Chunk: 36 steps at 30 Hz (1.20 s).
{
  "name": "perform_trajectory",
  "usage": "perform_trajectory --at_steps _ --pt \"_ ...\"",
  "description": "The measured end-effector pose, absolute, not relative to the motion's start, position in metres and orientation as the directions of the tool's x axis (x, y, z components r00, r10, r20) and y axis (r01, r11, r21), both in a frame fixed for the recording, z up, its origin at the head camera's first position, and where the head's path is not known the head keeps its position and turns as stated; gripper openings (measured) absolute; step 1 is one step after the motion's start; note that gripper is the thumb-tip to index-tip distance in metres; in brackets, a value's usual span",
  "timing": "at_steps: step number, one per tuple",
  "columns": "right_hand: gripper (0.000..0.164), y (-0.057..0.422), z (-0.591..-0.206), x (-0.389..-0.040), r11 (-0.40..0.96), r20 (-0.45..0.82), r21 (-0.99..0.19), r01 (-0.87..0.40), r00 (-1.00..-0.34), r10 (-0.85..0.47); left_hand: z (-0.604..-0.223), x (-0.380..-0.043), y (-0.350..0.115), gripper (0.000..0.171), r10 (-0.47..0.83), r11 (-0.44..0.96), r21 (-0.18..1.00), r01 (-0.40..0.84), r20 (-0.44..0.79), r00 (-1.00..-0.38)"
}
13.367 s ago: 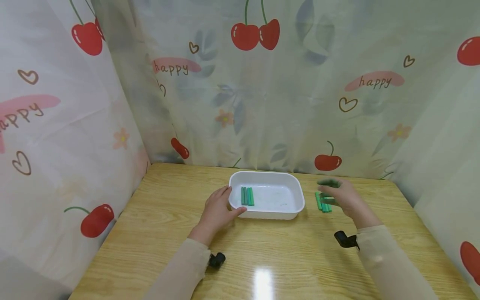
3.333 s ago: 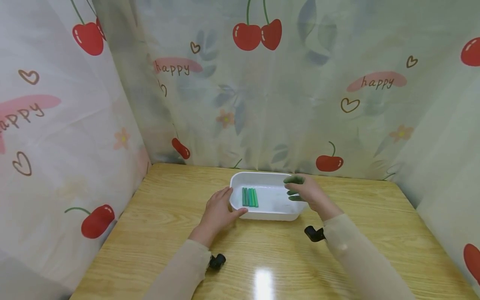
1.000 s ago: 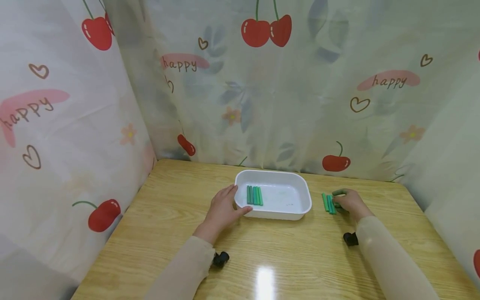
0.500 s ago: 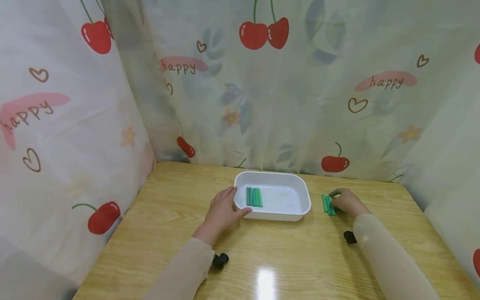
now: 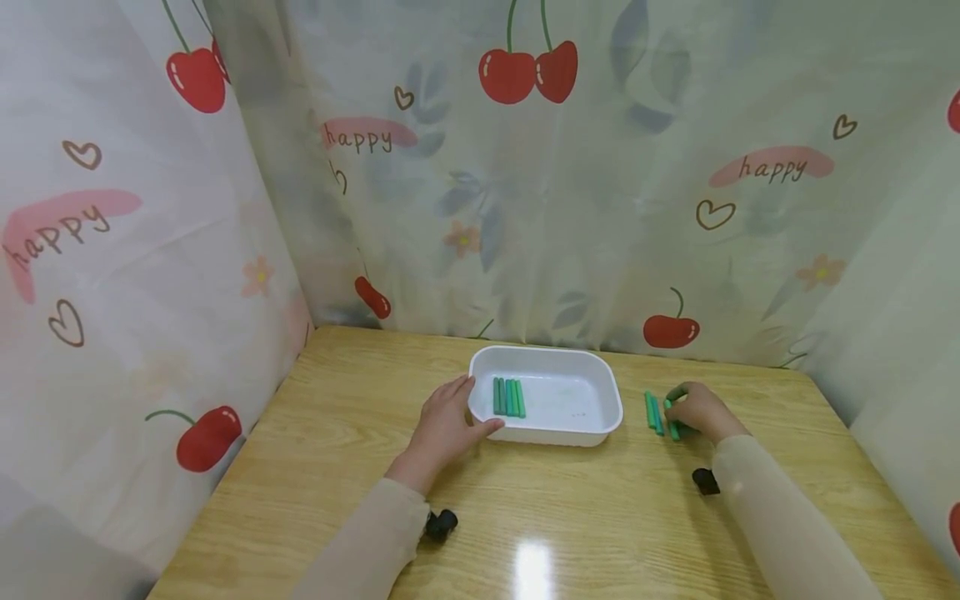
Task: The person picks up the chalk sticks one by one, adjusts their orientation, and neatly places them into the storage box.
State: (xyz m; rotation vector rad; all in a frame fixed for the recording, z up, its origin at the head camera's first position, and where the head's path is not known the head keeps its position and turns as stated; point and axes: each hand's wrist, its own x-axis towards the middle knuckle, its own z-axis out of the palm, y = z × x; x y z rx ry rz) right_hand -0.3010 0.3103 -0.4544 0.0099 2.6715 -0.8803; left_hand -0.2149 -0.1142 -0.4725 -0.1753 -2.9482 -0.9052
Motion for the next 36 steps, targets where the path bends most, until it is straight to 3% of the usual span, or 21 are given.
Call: perform_trajectory --at_steps 12,36 --pt "0.058 0.311 -0.437 -0.283 0.550 -0.355 -0.801 0.235 -0.927 -0.120 -0.470 -0.213 -0.114 0.095 0.099 0.816 0.562 0.138 0.098 -0.990" --pt "0.061 0.280 -0.381 -0.265 0.318 -0.254 -0.932 0.173 -0.939 -0.232 -0.471 -0.214 -0.113 0.093 0.105 0.818 0.554 0.153 0.117 -0.988"
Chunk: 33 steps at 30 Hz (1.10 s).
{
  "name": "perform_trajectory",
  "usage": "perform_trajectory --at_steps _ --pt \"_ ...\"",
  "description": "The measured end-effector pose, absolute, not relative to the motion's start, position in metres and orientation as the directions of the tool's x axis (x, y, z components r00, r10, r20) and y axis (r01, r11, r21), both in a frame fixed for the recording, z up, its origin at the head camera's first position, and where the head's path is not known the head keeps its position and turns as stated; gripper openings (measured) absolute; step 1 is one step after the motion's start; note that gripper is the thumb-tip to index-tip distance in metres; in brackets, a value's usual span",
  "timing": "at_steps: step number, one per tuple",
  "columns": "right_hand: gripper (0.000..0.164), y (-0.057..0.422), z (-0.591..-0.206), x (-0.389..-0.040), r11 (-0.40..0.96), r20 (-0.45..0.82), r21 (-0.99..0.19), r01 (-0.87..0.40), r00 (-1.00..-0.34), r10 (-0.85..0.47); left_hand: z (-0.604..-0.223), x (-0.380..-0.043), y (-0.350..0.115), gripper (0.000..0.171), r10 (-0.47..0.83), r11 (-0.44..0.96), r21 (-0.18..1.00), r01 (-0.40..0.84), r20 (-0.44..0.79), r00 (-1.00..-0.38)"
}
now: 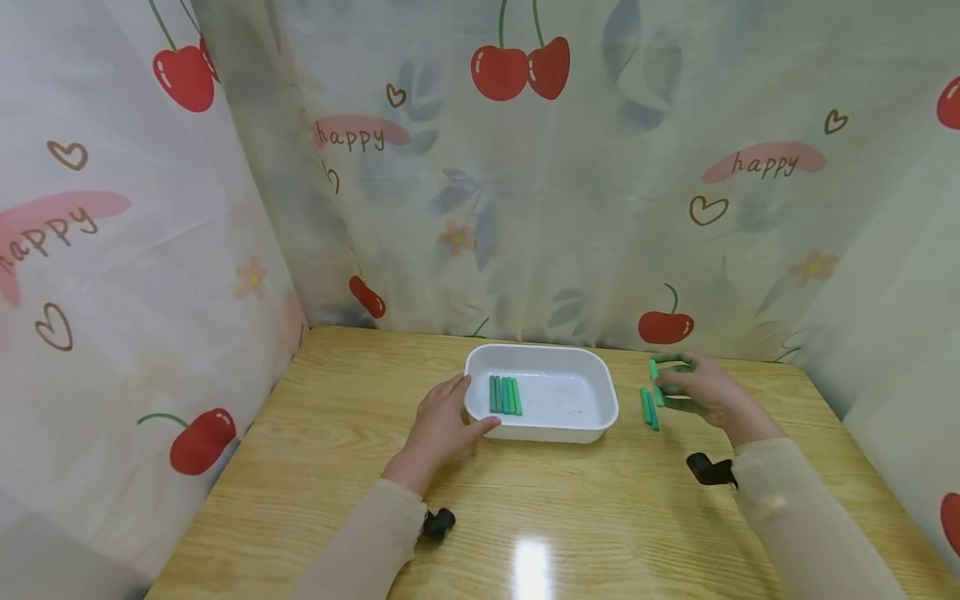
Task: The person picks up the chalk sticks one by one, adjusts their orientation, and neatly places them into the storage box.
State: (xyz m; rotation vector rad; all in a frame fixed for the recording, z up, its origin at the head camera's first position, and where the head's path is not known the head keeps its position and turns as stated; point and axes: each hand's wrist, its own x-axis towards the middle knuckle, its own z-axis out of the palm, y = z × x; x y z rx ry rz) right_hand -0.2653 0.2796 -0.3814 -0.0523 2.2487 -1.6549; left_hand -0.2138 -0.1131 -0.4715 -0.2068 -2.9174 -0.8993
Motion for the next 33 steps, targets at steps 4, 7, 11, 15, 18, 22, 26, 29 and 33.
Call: perform_trajectory --at_steps 4,7,11,15,18,22,26,29,33 --pt "0.063 0.270 -0.373 -0.264 0.299 -0.244 -0.940 0.164 -0.937 -0.252 -0.472 -0.214 -0.114 0.094 0.103 0.817 0.557 0.148 0.112 -0.988" --pt "0.065 0.262 -0.367 -0.264 0.287 -0.238 -0.944 0.161 -0.936 -0.258 -0.472 -0.214 -0.114 0.096 0.099 0.822 0.553 0.137 0.099 -0.990" --pt "0.063 0.250 -0.362 -0.264 0.266 -0.228 -0.951 0.157 -0.938 -0.262 -0.472 -0.215 -0.114 0.097 0.098 0.824 0.551 0.134 0.094 -0.991" --pt "0.059 0.236 -0.360 -0.265 0.242 -0.213 -0.959 0.147 -0.938 -0.275 -0.472 -0.215 -0.114 0.097 0.099 0.824 0.552 0.132 0.089 -0.991" --pt "0.055 0.227 -0.360 -0.265 0.221 -0.197 -0.966 0.136 -0.938 -0.286 -0.471 -0.214 -0.114 0.097 0.104 0.823 0.551 0.139 0.095 -0.990" --pt "0.053 0.215 -0.361 -0.268 0.196 -0.192 -0.971 0.136 -0.933 -0.304 -0.471 -0.214 -0.113 0.096 0.104 0.822 0.551 0.143 0.101 -0.989" --pt "0.058 0.202 -0.363 -0.271 0.198 -0.195 -0.971 0.136 -0.928 -0.318 -0.471 -0.214 -0.113 0.096 0.098 0.822 0.553 0.135 0.096 -0.991" --pt "0.059 0.192 -0.366 -0.272 0.184 -0.195 -0.973 0.140 -0.926 -0.324 -0.472 -0.214 -0.113 0.095 0.097 0.823 0.552 0.133 0.095 -0.991" --pt "0.058 0.177 -0.370 -0.275 0.166 -0.204 -0.974 0.157 -0.925 -0.321 -0.472 -0.214 -0.113 0.095 0.096 0.823 0.552 0.133 0.095 -0.991"
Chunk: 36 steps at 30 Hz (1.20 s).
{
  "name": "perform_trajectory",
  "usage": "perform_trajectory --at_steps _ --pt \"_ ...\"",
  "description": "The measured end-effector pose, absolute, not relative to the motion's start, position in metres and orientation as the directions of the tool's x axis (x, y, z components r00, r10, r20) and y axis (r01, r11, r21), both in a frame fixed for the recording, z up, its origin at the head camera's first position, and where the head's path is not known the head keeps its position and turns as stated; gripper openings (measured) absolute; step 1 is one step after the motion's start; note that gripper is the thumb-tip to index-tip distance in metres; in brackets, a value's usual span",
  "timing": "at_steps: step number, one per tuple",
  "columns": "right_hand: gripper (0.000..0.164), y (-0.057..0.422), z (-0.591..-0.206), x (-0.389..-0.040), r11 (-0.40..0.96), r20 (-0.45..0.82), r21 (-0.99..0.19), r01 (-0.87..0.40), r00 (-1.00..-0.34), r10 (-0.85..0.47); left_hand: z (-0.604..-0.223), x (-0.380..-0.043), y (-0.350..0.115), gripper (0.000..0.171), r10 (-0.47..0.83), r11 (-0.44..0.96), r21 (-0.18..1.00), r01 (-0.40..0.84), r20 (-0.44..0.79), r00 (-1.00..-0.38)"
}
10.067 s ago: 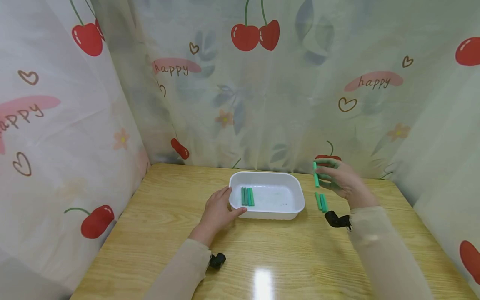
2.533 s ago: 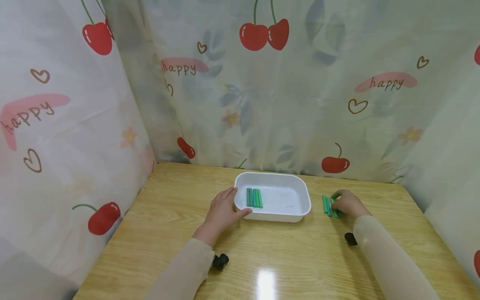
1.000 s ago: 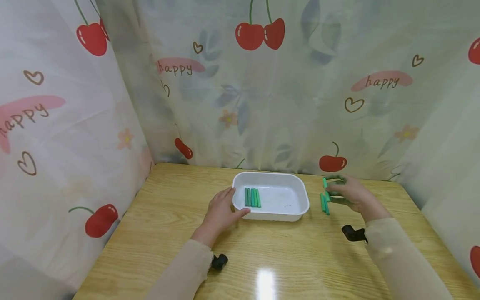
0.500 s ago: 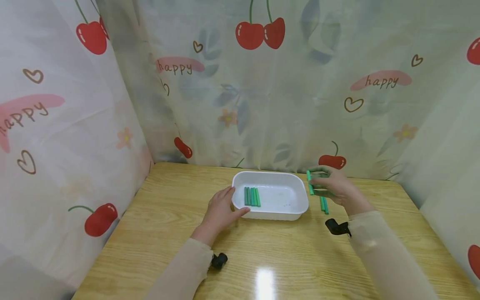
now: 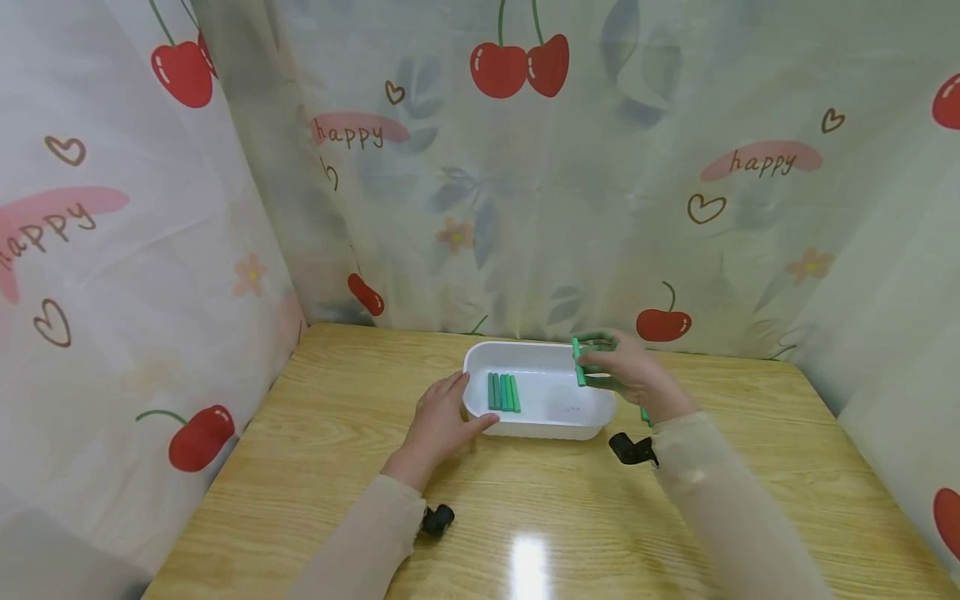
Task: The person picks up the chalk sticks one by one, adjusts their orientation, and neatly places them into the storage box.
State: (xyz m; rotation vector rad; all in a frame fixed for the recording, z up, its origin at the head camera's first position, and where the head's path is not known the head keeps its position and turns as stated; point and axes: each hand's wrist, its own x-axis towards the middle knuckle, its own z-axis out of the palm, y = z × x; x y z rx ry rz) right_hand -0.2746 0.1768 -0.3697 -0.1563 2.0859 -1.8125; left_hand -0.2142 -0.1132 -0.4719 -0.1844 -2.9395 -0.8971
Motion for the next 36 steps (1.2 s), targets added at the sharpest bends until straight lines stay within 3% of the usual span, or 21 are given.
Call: perform_trajectory --at_steps 17,28,36 --pt "0.049 0.126 -0.408 -0.291 0.152 -0.263 -0.961 0.230 -0.929 -0.260 -0.471 -0.214 -0.113 0.095 0.096 0.814 0.566 0.130 0.089 -0.991" --pt "0.040 0.111 -0.438 -0.301 0.241 -0.299 -0.938 0.248 -0.932 -0.205 -0.470 -0.214 -0.113 0.094 0.092 0.814 0.568 0.123 0.084 -0.992" --pt "0.045 0.108 -0.453 -0.310 0.328 -0.320 -0.910 0.254 -0.933 -0.165 -0.470 -0.214 -0.113 0.095 0.100 0.822 0.555 0.130 0.084 -0.991"
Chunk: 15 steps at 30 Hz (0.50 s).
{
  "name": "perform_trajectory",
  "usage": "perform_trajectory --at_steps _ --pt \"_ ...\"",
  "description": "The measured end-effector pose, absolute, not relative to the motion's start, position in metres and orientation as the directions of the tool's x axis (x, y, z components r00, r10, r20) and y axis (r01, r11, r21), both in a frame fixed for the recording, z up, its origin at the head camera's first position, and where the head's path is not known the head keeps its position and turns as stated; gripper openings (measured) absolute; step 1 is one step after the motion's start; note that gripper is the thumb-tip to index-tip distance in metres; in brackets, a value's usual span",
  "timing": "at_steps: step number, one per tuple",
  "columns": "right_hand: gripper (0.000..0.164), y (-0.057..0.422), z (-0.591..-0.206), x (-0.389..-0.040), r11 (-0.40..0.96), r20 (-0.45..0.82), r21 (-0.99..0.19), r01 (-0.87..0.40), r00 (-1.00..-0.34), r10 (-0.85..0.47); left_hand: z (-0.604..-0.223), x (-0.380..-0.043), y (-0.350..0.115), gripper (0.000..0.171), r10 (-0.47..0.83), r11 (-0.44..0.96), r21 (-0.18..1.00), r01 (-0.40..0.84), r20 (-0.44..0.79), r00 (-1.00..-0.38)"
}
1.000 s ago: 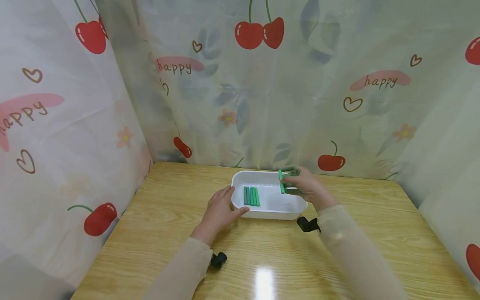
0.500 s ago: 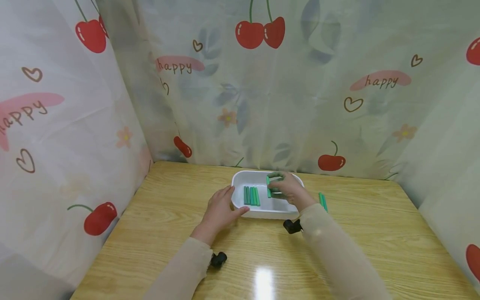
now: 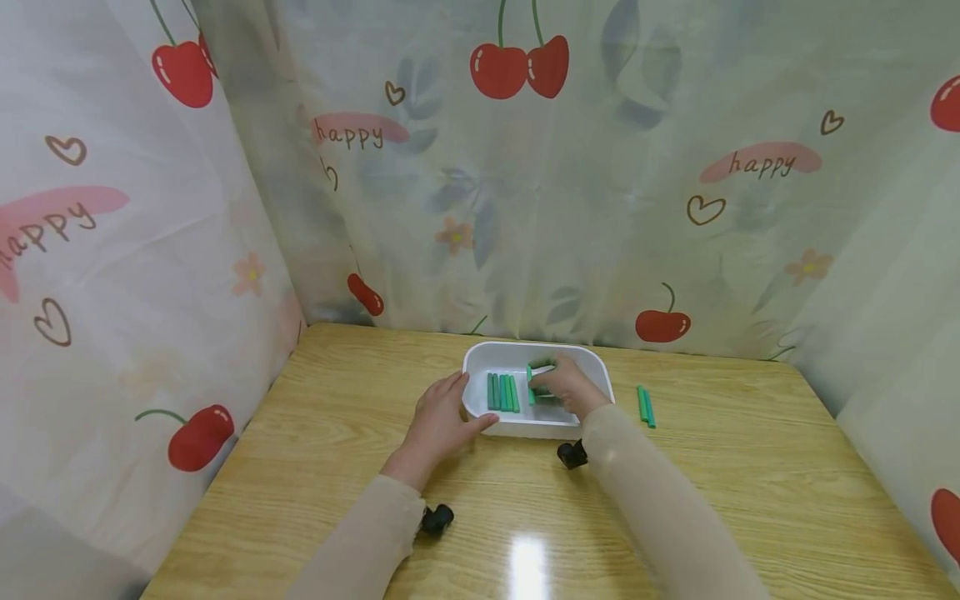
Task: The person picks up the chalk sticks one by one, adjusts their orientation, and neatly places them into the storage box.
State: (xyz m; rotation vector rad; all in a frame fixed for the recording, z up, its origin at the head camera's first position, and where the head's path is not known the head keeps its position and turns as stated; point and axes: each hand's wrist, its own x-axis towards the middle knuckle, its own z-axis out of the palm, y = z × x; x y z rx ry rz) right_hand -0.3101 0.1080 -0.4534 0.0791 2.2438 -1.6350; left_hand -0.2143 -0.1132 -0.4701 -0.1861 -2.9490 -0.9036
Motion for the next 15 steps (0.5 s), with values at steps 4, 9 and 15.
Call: perform_trajectory --at_steps 4,9,15 --pt "0.045 0.106 -0.460 -0.314 0.371 -0.310 -0.898 0.239 -0.939 -0.146 -0.469 -0.214 -0.114 0.094 0.099 0.815 0.564 0.133 0.091 -0.991" --pt "0.043 0.102 -0.468 -0.314 0.437 -0.271 -0.879 0.190 -0.954 -0.131 -0.469 -0.214 -0.114 0.095 0.103 0.819 0.556 0.141 0.099 -0.990" --pt "0.044 0.098 -0.473 -0.313 0.431 -0.236 -0.889 0.154 -0.961 -0.143 -0.472 -0.215 -0.114 0.095 0.107 0.826 0.544 0.150 0.109 -0.988"
